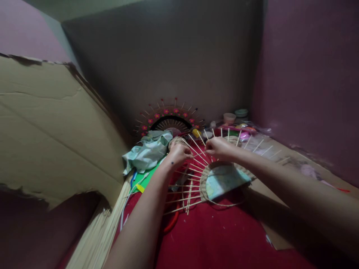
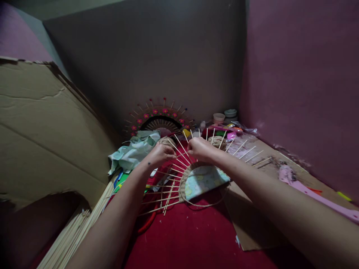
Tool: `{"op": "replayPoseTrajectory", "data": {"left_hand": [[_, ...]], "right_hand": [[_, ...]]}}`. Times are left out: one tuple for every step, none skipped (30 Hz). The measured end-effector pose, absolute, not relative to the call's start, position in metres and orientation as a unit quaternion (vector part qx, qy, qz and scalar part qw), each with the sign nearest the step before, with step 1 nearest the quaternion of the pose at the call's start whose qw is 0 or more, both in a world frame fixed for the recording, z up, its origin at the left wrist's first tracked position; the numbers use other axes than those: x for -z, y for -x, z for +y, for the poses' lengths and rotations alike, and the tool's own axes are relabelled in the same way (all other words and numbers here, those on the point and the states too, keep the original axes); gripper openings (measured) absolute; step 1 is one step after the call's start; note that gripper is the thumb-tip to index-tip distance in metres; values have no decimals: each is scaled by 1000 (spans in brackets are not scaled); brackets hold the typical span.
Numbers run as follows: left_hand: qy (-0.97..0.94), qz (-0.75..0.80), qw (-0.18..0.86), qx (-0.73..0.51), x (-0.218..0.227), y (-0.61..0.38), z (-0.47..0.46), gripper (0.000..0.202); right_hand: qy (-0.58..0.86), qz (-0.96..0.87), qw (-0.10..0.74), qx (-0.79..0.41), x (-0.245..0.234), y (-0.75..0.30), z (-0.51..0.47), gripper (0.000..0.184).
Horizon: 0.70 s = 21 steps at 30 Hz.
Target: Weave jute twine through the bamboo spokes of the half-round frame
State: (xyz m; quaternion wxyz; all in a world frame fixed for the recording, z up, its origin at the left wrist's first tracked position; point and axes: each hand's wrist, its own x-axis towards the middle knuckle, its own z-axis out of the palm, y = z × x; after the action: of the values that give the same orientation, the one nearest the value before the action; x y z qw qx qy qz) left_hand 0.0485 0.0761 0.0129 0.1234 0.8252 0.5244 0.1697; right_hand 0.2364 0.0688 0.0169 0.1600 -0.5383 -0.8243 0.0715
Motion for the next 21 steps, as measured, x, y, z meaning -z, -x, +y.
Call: {"op": "replayPoseTrajectory", "data": {"left_hand": [[-824, 526, 124, -168, -12, -48, 77, 15], [-823, 529, 124, -168, -12, -48, 77, 14], [-821, 531, 125, -168, -12, -48, 78, 13], [-820, 532, 126, -170, -11, -48, 78, 13], [-819, 534, 128, -170, -11, -48, 79, 12], [-817, 535, 130, -169, -11, -48, 79, 11], [-816, 537, 132, -169, -10, -48, 79, 11], [-814, 539, 135, -169, -10, -48, 79, 12], [-811, 541, 139, -171, -10, -48, 79, 12], [-808, 544, 144, -173, -10, -48, 79, 12], [-805, 547, 149, -176, -10, -48, 79, 12], [-802, 549, 154, -179, -10, -48, 79, 13], [-799, 551, 159, -179, -10, -48, 78, 12], [-797, 553, 164, -180, -10, -48, 78, 12], [-795, 554, 168, -181, -10, -48, 78, 12], [-794, 555, 172, -181, -9, -48, 78, 12], [-791, 556, 176, -182, -9, -49, 79, 11], [-789, 558, 178, -185, -9, -49, 79, 11], [-788, 558, 180, -189, -8, -49, 79, 11], [-787, 557, 179, -197, -8, -49, 79, 10], [-786, 555, 177, -208, -8, -49, 79, 9]], "right_hand": [[544, -819, 166, -80, -18, -242, 71, 16], [552, -811, 173, -85, -19, -246, 73, 15], [562, -802, 181, -88, -20, -250, 74, 15], [571, -794, 189, -90, -21, -254, 75, 15], [579, -786, 197, -91, -22, -256, 76, 16], [585, -780, 203, -91, -21, -257, 76, 16], [591, -774, 209, -89, -20, -258, 76, 16], [596, -769, 215, -86, -19, -258, 77, 16], [600, -765, 219, -80, -17, -258, 77, 16], [604, -761, 223, -73, -14, -257, 77, 16], [607, -759, 226, -65, -11, -257, 78, 16], [608, -759, 228, -58, -8, -256, 79, 16], [607, -759, 228, -53, -5, -256, 80, 16], [605, -761, 228, -49, -2, -255, 81, 17], [603, -763, 228, -45, 0, -255, 81, 17], [601, -765, 229, -41, 2, -255, 82, 18], [598, -767, 230, -38, 4, -255, 82, 18], [596, -769, 231, -34, 6, -255, 83, 19], [594, -770, 231, -31, 7, -255, 83, 19], [592, -772, 232, -27, 8, -255, 82, 20], [590, -772, 233, -24, 8, -255, 82, 20]]}}
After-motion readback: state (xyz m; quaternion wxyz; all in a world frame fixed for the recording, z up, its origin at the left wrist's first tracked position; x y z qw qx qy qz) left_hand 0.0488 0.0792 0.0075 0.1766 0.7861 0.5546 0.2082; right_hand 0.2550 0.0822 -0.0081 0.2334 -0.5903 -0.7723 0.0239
